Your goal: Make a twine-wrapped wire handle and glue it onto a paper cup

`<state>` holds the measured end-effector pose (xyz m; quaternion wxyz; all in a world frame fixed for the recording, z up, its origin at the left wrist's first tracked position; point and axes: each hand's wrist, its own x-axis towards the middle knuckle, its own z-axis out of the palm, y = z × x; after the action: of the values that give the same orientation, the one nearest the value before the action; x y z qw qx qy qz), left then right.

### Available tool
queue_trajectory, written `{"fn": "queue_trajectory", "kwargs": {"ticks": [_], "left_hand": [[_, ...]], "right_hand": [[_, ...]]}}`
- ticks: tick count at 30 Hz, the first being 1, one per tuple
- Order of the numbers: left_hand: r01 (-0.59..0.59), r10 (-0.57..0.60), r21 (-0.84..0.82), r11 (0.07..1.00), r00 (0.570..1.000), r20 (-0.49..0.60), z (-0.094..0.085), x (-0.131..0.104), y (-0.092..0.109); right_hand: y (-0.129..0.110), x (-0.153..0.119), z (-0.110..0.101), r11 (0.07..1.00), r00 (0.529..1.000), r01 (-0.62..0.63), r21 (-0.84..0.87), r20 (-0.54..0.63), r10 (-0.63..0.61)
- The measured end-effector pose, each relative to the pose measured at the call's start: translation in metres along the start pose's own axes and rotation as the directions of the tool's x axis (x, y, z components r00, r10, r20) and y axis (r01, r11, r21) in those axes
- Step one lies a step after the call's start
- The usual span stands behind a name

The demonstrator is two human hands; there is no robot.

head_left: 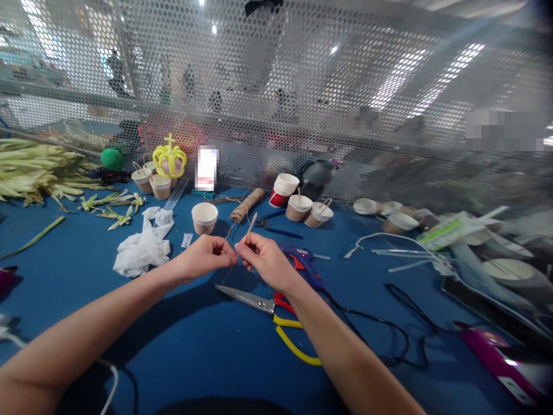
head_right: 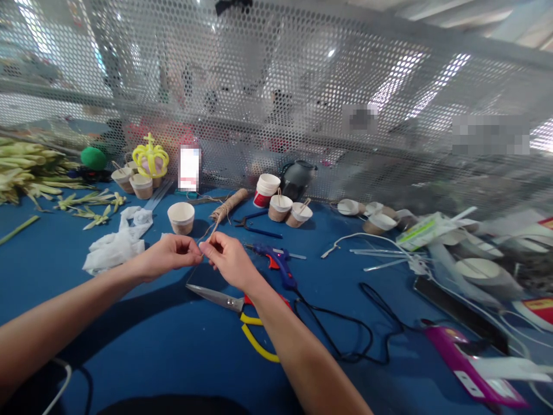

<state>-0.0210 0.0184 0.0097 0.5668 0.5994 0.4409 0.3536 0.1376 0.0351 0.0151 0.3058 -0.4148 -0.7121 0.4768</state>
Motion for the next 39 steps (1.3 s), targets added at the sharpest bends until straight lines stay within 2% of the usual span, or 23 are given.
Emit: {"fn": "queue_trajectory", "kwargs": {"ticks": [7,13,15,20,31,39], "left_hand": [[-0.055,0.054,0.050,0.997,0.999,0.007,0.0003,0.0007,-0.0018],[-0.059,0.059,0.051,0.997,0.998,0.007,0.0012,0.0005,-0.0025],[-0.063,0.062,0.037,0.997,0.998,0.014,0.0005,-0.0001,-0.0022],[0.004,-0.003,-0.028,1.000,0.999,0.044,-0.0009,-0.0003,0.0006],[-0.065,0.064,0.020,0.998,0.997,0.038,-0.0002,0.0001,-0.0027],[0.013,-0.011,-0.044,0.999,0.999,0.048,-0.0013,-0.0005,0.0016]], "right_hand": [[-0.0003,-0.0011,0.0024,0.987,0.998,0.020,-0.156,-0.057,-0.029],[0.0006,-0.0014,0.0045,0.983,0.995,0.003,-0.184,-0.102,-0.022],[0.0009,-0.0012,0.0044,0.988,0.995,0.000,-0.154,-0.101,-0.015],[0.0024,-0.0002,0.0021,0.998,0.999,0.026,0.060,0.031,-0.027],[0.0003,-0.0007,0.0028,0.992,0.995,0.020,-0.126,-0.093,-0.032],[0.0017,-0.0001,0.0019,0.993,0.999,-0.007,0.118,0.048,0.001]]}}
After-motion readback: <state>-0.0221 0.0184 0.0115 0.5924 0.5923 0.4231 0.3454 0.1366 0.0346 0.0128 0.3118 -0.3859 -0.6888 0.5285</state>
